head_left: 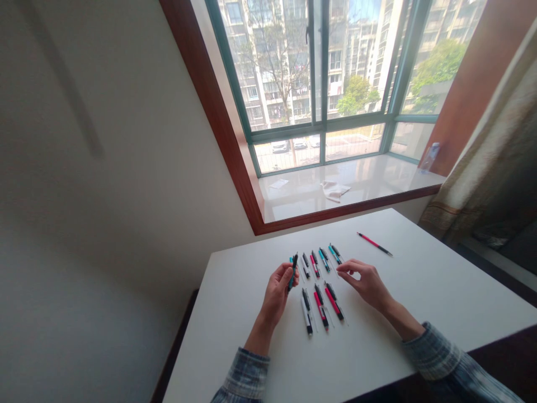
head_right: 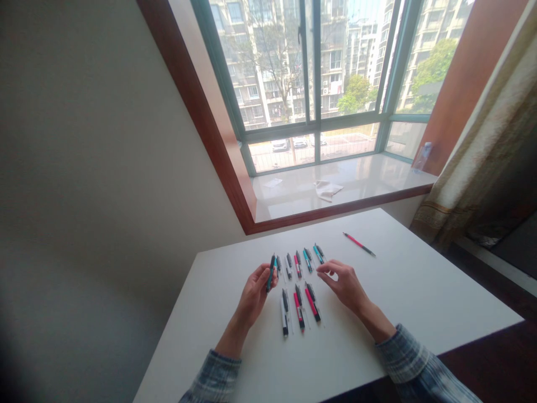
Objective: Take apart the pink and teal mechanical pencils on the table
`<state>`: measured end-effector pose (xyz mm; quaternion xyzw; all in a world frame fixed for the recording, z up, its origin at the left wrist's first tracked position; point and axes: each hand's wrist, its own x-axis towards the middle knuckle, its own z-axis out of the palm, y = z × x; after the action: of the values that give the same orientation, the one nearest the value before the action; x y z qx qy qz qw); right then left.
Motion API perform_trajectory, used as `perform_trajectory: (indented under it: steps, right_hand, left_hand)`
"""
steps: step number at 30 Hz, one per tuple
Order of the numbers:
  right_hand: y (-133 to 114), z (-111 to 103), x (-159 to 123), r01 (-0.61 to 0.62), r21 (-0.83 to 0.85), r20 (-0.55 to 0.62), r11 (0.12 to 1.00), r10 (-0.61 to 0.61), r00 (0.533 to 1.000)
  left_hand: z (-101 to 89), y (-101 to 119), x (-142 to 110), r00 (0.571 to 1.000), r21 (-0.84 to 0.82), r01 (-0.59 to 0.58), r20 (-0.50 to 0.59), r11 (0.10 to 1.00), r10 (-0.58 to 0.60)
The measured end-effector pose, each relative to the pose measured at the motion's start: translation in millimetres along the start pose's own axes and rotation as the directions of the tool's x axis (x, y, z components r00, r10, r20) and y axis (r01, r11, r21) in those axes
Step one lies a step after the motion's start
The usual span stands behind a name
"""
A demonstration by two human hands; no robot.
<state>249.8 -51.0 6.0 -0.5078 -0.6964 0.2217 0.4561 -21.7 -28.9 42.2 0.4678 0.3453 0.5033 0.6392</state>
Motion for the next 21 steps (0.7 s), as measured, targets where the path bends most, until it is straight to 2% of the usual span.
perform_trajectory:
  steps: [4,8,15,21]
  right_hand:
    - [2,1,-3,0.049,-0.018,0.085,0.999,-0.047,0.995]
    - [3,2,-7,0.048,-0.075,0.169,0.996,-0.034,0.985]
    - [12,5,-7,0.041,-0.114,0.171,0.993,-0.021,0.985]
    - [13,5,-6,0.082,-0.099,0.118,0.992,-0.070,0.991]
  left_hand:
    - [-0.4,-1,1,1.000,0.000,0.011,-0.009,1.000,-0.011]
    - [-1.7,-2,0,0.999,-0.012,0.033,-0.014,0.999,-0.033]
    - [-3.3,-3,-1,0.997,0.001,0.067,-0.022,0.998,-0.067]
    - [-1.4,1,-2,0.999,0.075,0.044,-0.003,0.996,-0.044]
